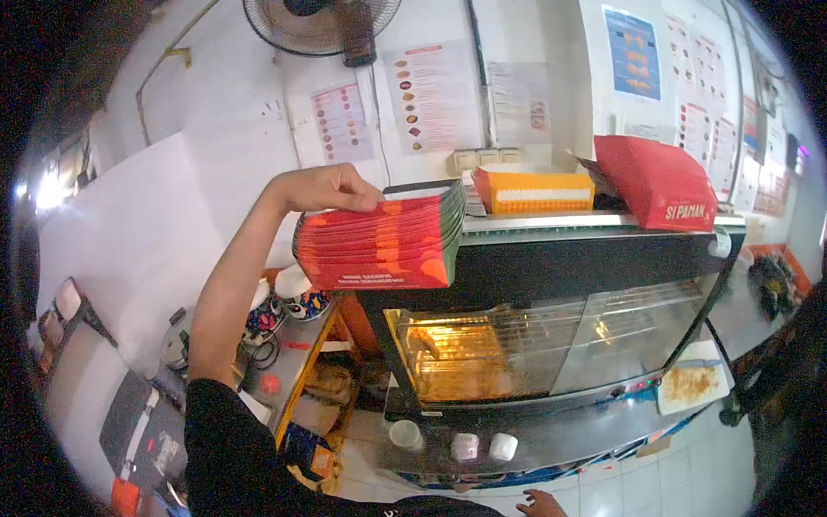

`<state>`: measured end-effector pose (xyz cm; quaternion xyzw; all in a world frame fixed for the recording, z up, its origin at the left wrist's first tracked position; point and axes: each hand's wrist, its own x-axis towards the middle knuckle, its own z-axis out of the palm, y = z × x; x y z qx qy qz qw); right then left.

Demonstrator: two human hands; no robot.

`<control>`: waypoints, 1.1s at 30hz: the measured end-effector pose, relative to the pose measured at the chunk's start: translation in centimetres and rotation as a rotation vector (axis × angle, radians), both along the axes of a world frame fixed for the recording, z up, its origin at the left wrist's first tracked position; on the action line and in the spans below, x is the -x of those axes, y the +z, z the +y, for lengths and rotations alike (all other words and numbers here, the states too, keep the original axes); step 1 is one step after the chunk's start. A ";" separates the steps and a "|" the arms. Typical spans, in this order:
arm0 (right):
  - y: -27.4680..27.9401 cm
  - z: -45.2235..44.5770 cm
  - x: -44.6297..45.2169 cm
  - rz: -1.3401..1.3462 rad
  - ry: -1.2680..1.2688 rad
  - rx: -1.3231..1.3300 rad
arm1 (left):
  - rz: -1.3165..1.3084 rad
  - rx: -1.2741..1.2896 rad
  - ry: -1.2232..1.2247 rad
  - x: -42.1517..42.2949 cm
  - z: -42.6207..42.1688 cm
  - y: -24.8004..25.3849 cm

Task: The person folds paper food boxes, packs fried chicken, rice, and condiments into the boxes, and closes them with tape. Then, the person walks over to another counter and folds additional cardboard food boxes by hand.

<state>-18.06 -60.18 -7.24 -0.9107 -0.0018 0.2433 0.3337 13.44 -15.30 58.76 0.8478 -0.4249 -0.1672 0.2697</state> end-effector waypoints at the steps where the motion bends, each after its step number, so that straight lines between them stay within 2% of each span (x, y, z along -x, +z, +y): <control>1: 0.4 1.1 -0.5 -0.018 -0.005 -0.046 | -0.062 0.003 0.040 0.8 -0.4 0.1; 2: 0.1 2.3 -0.8 -0.035 -0.010 -0.094 | -0.122 0.005 0.081 1.4 -0.7 0.3; 5: 3.5 7.4 -2.1 -0.153 -0.019 -0.210 | -0.729 -0.121 0.120 1.8 -1.4 0.6; 9: 6.5 12.7 -3.7 -0.310 0.152 -0.227 | -0.972 0.217 0.179 -1.3 2.1 3.5; 11: 9.1 14.1 -4.3 -0.317 0.188 -0.266 | -0.881 0.359 0.276 -2.6 4.2 5.1; 13: 11.6 14.8 -4.4 -0.275 0.179 -0.343 | -0.850 0.596 0.269 -2.5 5.3 5.8; 15: 13.8 14.2 -4.5 -0.358 0.179 -0.323 | -1.179 0.589 0.346 -0.6 6.0 6.6; 16: 15.1 13.8 -4.4 -0.336 0.098 -0.486 | -1.165 0.702 0.314 0.3 5.9 6.6; 17: 18.3 13.1 -4.1 -0.377 0.087 -0.461 | -1.136 0.813 0.274 1.5 4.9 6.4; 19: 24.5 12.5 -2.9 -0.585 -0.043 -0.606 | -0.949 0.840 0.153 8.5 -0.6 4.0; 20: 28.7 11.9 -2.0 -0.628 -0.077 -0.616 | -1.174 0.626 0.105 11.9 -3.0 2.3; 21: 31.8 11.7 -1.1 -0.770 -0.131 -0.658 | -1.252 0.541 -0.030 14.5 -5.8 0.1; 22: 33.9 11.8 0.1 -0.914 -0.186 -0.829 | -1.319 0.462 -0.173 17.1 -8.6 -2.0; 23: 35.9 12.5 1.1 -1.071 -0.211 -1.162 | -1.215 0.482 -0.389 19.3 -11.6 -4.8; 24: 35.5 12.3 2.4 -1.222 -0.237 -1.272 | -1.101 0.487 -0.596 21.5 -14.3 -7.5; 25: 34.1 11.6 3.8 -1.280 -0.370 -1.394 | -1.006 0.487 -0.711 23.0 -16.4 -10.1; 26: 32.7 11.0 5.3 -1.347 -0.503 -1.505 | -0.900 0.481 -0.768 24.1 -18.2 -12.9; 27: 30.7 10.1 6.2 -1.400 -0.739 -1.527 | -0.802 0.477 -0.803 25.0 -19.8 -15.8; 28: 28.8 9.1 7.1 -1.437 -0.983 -1.533 | -0.686 0.450 -0.810 25.3 -21.1 -18.1; 29: 28.0 8.9 8.3 -1.387 -0.964 -1.429 | -0.501 0.393 -0.798 25.3 -22.0 -19.3; 30: 27.4 9.1 9.5 -1.333 -0.945 -1.326 | -0.166 0.209 -0.754 25.1 -22.4 -19.5; 32: 24.7 9.3 11.3 -1.257 -0.972 -1.103 | 0.301 0.220 -0.690 23.0 -24.2 -27.2; 33: 22.9 9.4 11.8 -1.236 -1.015 -0.983 | 0.441 0.232 -0.681 22.3 -24.8 -30.8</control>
